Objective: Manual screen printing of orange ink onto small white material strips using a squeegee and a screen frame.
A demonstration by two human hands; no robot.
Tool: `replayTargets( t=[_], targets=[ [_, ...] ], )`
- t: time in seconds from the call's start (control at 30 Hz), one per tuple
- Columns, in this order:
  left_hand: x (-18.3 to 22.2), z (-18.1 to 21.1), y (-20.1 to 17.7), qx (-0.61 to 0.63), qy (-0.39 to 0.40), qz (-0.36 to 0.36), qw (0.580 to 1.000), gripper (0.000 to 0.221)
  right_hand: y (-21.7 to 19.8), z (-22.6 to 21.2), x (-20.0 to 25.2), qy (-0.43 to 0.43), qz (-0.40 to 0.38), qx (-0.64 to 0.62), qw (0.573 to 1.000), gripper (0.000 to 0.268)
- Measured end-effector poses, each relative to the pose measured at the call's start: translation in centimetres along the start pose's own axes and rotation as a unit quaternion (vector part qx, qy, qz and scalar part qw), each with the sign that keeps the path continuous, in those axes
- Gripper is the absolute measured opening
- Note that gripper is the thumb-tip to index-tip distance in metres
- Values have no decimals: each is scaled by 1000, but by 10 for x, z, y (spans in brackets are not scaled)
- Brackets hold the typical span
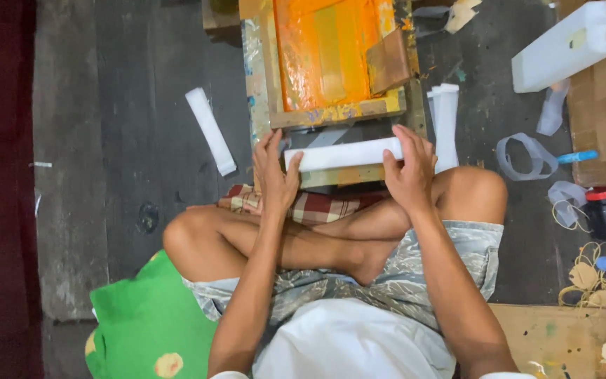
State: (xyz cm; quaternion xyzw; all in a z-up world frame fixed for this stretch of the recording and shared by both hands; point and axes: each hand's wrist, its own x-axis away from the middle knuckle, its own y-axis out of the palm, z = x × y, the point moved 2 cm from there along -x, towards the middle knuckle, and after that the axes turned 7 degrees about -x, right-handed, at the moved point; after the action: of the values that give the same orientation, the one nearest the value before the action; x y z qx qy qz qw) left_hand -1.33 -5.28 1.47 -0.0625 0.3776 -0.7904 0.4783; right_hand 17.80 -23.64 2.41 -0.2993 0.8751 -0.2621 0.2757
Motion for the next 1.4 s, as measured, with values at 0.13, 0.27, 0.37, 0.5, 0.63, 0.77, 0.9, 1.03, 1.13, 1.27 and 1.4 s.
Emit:
replayTargets(
  t=[0.13, 0.27, 0.37, 0.5, 0.63, 0.77, 0.9, 1.03, 1.13, 1.27, 1.4],
  targets=[
    [13, 2, 3, -72, 25, -43, 996, 76, 6, 7, 4, 12, 12, 3, 1000, 41],
    [18, 1, 7, -131, 71, -57, 987, 65, 7, 14, 6, 24, 21, -21, 999, 41],
    [12, 9, 2, -151, 73, -76, 983, 55, 3, 16, 4, 17, 12, -12, 1000, 44],
    [-13, 22, -2, -302, 56, -211, 928, 59, 3, 19, 3, 5, -40, 39, 998, 52],
    [-37, -21, 39, -360, 11, -290, 886, 66, -1, 21, 1, 6, -50, 27, 998, 52],
    [-43, -5, 37, -353, -31, -341, 871, 49, -6, 23, 1, 3, -64, -13, 998, 56],
    [-36, -1, 33, -339, -20, -345, 875, 45, -7, 29, 1, -30, -61, -48, 997, 65],
    [-27, 12, 21, -296, -24, -338, 893, 54, -8, 38, 3, -24, -70, -74, 994, 67],
    [-24, 29, 5, -311, 13, -317, 896, 36, -14, 31, 2, -24, -72, -91, 993, 61],
    [-18, 38, -9, -262, 34, -278, 924, 34, -13, 43, 10, -32, -85, -103, 991, 36],
    [-11, 41, -23, -211, 59, -251, 943, 61, -17, 36, 15, -33, -77, -146, 986, 17]
  ],
)
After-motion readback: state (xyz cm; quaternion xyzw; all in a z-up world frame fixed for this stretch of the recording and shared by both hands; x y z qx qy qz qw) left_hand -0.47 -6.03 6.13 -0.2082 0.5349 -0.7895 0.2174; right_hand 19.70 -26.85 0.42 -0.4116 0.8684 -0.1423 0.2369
